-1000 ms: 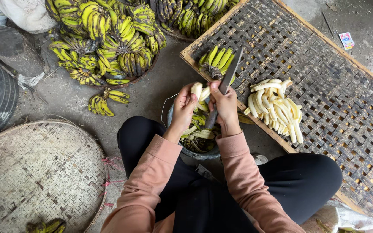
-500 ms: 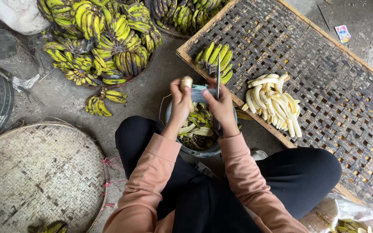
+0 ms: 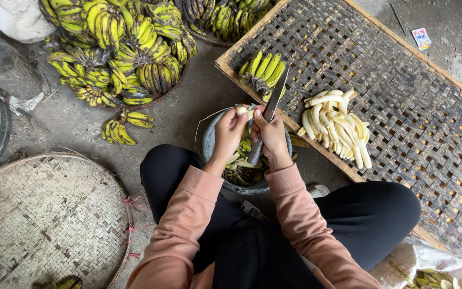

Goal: The person sits on the floor and peels bananas one at a time using a knife, cutting the peel and removing it by hand. Peeled bananas are placed on a woven bamboo tray, and discarded peels are dropped into a bucket between the legs.

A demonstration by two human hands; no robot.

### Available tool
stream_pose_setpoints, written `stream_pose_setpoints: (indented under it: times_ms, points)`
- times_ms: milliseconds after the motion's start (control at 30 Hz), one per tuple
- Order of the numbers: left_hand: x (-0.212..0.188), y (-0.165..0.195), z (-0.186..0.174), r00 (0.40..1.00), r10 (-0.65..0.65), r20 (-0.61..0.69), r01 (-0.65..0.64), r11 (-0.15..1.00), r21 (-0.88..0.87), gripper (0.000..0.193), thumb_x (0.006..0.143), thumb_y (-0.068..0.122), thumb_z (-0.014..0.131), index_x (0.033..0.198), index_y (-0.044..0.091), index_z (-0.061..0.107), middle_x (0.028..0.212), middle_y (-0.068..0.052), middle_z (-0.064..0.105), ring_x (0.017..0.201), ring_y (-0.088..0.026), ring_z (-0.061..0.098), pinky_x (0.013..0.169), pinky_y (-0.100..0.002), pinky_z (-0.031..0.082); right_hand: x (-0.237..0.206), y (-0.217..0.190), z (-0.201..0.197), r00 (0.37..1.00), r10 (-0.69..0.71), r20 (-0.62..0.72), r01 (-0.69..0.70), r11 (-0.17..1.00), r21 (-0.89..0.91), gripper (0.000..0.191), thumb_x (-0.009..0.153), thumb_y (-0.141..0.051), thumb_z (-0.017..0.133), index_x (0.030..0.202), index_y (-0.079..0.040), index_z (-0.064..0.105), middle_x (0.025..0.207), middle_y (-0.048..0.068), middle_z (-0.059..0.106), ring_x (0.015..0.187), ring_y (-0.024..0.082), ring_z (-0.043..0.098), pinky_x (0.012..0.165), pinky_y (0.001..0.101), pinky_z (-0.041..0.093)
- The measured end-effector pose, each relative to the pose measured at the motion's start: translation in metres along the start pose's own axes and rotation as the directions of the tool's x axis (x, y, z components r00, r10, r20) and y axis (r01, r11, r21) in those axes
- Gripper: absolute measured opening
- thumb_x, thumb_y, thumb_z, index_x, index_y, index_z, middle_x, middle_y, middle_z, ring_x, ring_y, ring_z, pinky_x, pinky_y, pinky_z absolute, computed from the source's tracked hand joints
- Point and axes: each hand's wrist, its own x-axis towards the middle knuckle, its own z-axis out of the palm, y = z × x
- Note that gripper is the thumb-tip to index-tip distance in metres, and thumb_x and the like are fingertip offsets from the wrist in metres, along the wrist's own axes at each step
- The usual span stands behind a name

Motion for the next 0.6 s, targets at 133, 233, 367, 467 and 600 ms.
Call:
stream_pose_setpoints:
  times_ms: [133,233,367,467,600]
  points:
    - [0.02,-0.02,-0.015,0.954,-0.265,-0.137,0.046,0.584,-0.81,0.029,0.103,0.03,0.059,0.122,0.009,0.062,0.116,-0.008,0.067,0.11,-0.022,0.067,0.093,-0.042,0.059,0.0,0.029,-0.035,0.994,0.067,-0.081,-0.044,0.965,0.259,0.008,0.102,-0.008,0.061,0.108,-0.003,0.06,0.077,-0.001,0.054,0.061,0.008,0.048,0.047,0.0249,0.041]
    - [0.035,-0.025,-0.039,0.849,-0.225,-0.479,-0.269,0.597,-0.756,0.033,0.107,0.035,0.058,0.127,0.01,0.052,0.115,-0.007,0.064,0.113,-0.023,0.064,0.098,-0.044,0.058,-0.004,0.047,-0.06,0.979,0.118,-0.165,-0.09,0.982,0.167,0.007,0.099,-0.009,0.061,0.104,-0.007,0.057,0.072,0.002,0.052,0.056,0.012,0.048,0.046,0.0274,0.043]
    - [0.044,-0.031,-0.052,0.712,-0.421,-0.562,-0.277,0.567,-0.776,0.036,0.101,0.038,0.049,0.132,0.02,0.044,0.115,-0.002,0.063,0.112,-0.02,0.065,0.097,-0.044,0.058,-0.011,0.057,-0.067,0.961,0.075,-0.266,-0.098,0.993,-0.073,0.017,0.102,-0.018,0.065,0.108,-0.002,0.061,0.074,0.001,0.053,0.058,0.01,0.048,0.046,0.0279,0.044]
    - [0.044,-0.04,-0.045,0.803,-0.334,-0.494,-0.232,0.588,-0.775,0.036,0.106,0.031,0.055,0.136,0.017,0.041,0.118,-0.005,0.062,0.111,-0.021,0.062,0.096,-0.043,0.055,-0.015,0.05,-0.048,0.976,-0.055,-0.212,-0.015,0.949,-0.315,0.026,0.098,-0.019,0.068,0.117,-0.004,0.062,0.083,-0.001,0.058,0.062,0.008,0.051,0.046,0.0265,0.043]
    - [0.035,-0.048,-0.021,0.961,-0.185,-0.204,-0.027,0.674,-0.738,0.048,0.106,0.012,0.068,0.146,0.017,0.041,0.126,-0.008,0.062,0.115,-0.021,0.061,0.1,-0.039,0.054,-0.018,0.031,-0.011,0.958,-0.281,0.058,0.275,0.841,-0.467,0.035,0.092,-0.011,0.075,0.123,-0.003,0.061,0.097,0.0,0.069,0.074,0.006,0.058,0.059,0.0227,0.047]
